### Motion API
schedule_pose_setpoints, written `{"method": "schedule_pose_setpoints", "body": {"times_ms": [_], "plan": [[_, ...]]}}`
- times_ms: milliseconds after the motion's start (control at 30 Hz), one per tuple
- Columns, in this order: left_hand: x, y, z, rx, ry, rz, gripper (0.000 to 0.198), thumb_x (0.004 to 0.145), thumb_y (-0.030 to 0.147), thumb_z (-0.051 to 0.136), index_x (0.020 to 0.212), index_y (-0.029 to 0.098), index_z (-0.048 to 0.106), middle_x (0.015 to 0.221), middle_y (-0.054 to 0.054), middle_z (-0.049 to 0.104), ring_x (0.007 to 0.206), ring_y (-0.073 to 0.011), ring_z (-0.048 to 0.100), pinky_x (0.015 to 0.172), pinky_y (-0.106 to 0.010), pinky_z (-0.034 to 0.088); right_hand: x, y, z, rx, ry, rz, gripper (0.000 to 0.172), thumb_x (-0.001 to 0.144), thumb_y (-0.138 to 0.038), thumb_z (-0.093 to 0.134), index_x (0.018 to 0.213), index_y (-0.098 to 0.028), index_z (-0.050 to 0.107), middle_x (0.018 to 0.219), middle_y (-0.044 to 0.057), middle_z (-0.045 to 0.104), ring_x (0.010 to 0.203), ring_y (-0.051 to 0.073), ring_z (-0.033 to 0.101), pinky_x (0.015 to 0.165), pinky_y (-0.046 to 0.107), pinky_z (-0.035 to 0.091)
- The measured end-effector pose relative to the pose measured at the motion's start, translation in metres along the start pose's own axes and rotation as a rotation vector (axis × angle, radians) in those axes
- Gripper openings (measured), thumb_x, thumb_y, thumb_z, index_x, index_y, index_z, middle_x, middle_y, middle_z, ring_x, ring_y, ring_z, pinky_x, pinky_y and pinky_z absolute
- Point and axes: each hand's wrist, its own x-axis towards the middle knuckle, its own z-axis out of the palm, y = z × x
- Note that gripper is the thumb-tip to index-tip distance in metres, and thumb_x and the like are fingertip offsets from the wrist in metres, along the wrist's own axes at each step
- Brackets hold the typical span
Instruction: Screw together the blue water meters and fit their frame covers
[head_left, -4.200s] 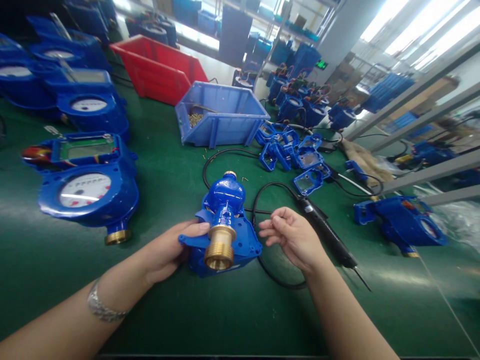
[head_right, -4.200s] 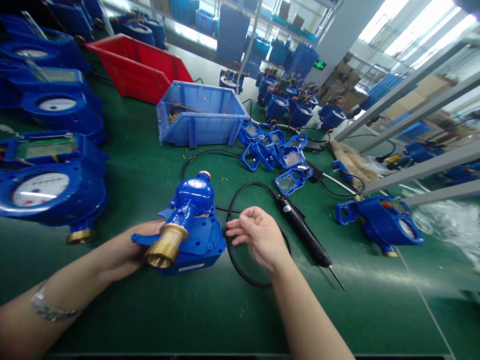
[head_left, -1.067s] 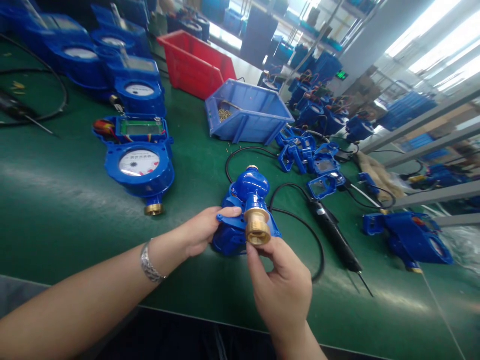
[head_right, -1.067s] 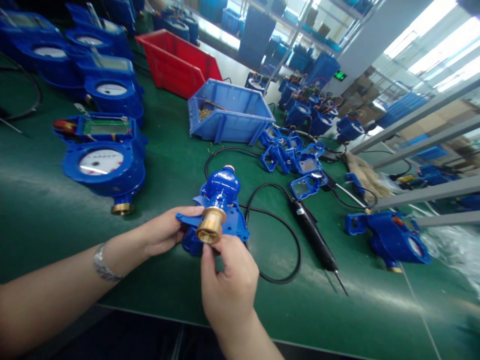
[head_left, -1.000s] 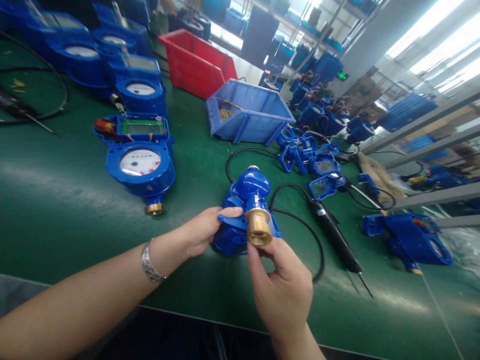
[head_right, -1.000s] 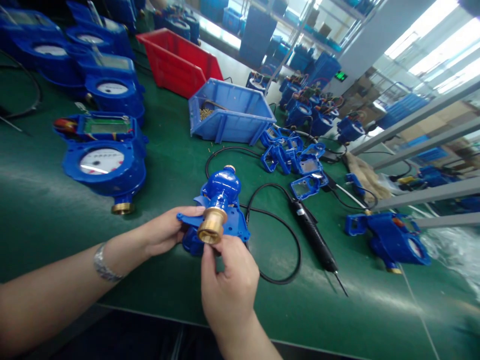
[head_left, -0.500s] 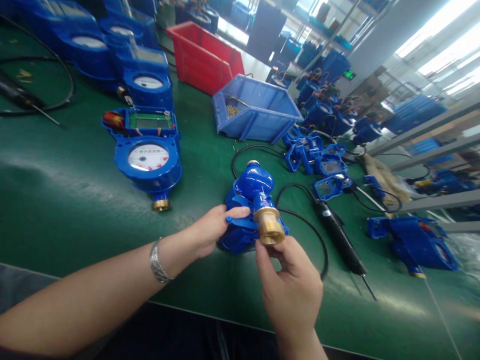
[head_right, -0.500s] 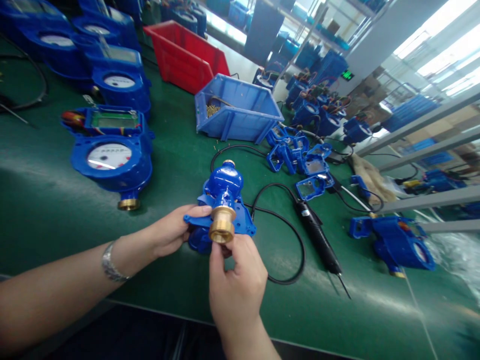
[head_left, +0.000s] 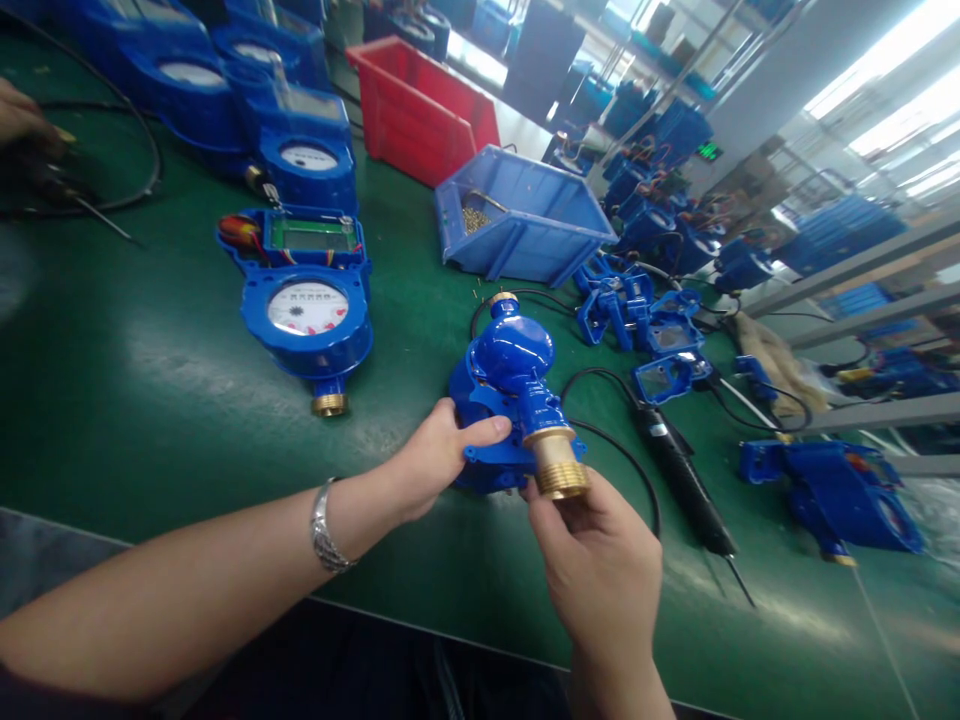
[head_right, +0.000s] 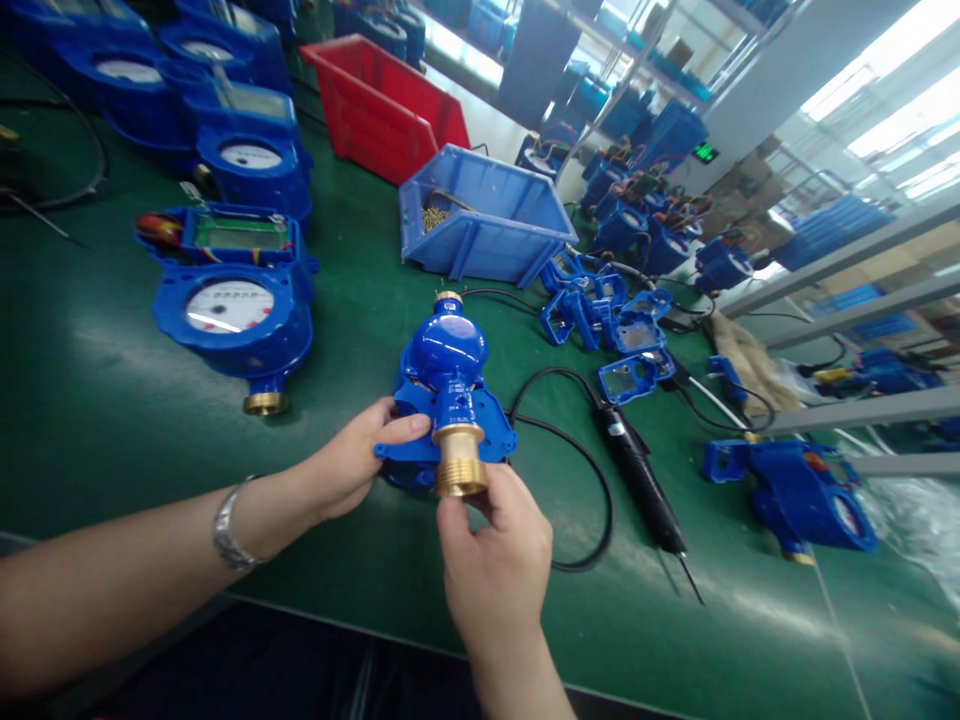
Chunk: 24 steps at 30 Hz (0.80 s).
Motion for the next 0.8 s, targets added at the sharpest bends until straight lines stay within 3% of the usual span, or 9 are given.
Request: {"method": "schedule_pose_setpoints", "body": {"times_ms": [367, 533, 600, 667, 700, 800], "plan": [[0.000, -0.001, 0.000, -0.024, -0.008, 0.003, 0.054, 0.060, 0.034, 0.077, 0.104, 0.011, 0.055, 0.105, -0.012, 0.067, 0.096, -0.0265, 0.062, 0.084, -0.038, 0.046, 0.001, 0.001, 0.001, -0.011, -0.035, -0.078, 0.006, 0.077, -0.013, 0.059, 0.075, -0.018, 0.062, 0.069, 0.000, 0.065, 0.061, 0.014, 0.061, 0.059, 0.023, 0.047], [-0.001, 0.003, 0.002, -0.035, -0.059, 0.000, 0.057, 0.058, 0.035, 0.077, 0.105, 0.011, 0.056, 0.101, -0.011, 0.068, 0.091, -0.0253, 0.062, 0.083, -0.037, 0.046, 0.011, 0.007, -0.021, -0.049, -0.170, -0.165, 0.011, 0.080, -0.018, 0.056, 0.074, -0.018, 0.064, 0.068, 0.000, 0.065, 0.061, 0.013, 0.061, 0.058, 0.022, 0.048], [-0.001, 0.005, 0.001, -0.019, -0.059, -0.014, 0.056, 0.058, 0.035, 0.077, 0.105, 0.011, 0.057, 0.100, -0.011, 0.068, 0.089, -0.0243, 0.063, 0.081, -0.035, 0.047, 0.024, 0.029, -0.037, -0.173, -0.089, -0.047, 0.014, 0.082, -0.026, 0.056, 0.081, -0.018, 0.067, 0.074, 0.002, 0.067, 0.066, 0.016, 0.064, 0.064, 0.025, 0.050], [0.000, 0.007, 0.000, -0.003, -0.065, -0.046, 0.054, 0.059, 0.034, 0.078, 0.103, 0.011, 0.059, 0.096, -0.010, 0.070, 0.086, -0.0228, 0.063, 0.078, -0.033, 0.047, 0.042, 0.059, -0.055, -0.481, 0.097, 0.184, 0.024, 0.084, -0.031, 0.053, 0.097, -0.015, 0.067, 0.083, 0.008, 0.068, 0.077, 0.020, 0.065, 0.074, 0.031, 0.051], [0.000, 0.008, -0.001, -0.002, -0.078, -0.068, 0.052, 0.059, 0.034, 0.077, 0.102, 0.012, 0.060, 0.094, -0.009, 0.071, 0.084, -0.0220, 0.064, 0.077, -0.032, 0.048, 0.051, 0.076, -0.063, -0.709, 0.108, 0.321, 0.030, 0.086, -0.027, 0.048, 0.108, -0.014, 0.064, 0.093, 0.011, 0.067, 0.086, 0.022, 0.064, 0.080, 0.034, 0.050], [0.001, 0.010, -0.002, 0.006, -0.150, -0.172, 0.046, 0.059, 0.036, 0.077, 0.095, 0.012, 0.064, 0.084, -0.008, 0.072, 0.076, -0.0202, 0.065, 0.074, -0.030, 0.049, 0.076, 0.121, -0.080, -0.902, 0.045, 0.451, 0.046, 0.080, -0.019, 0.051, 0.125, -0.011, 0.054, 0.110, 0.024, 0.059, 0.103, 0.036, 0.057, 0.083, 0.049, 0.046]]}}
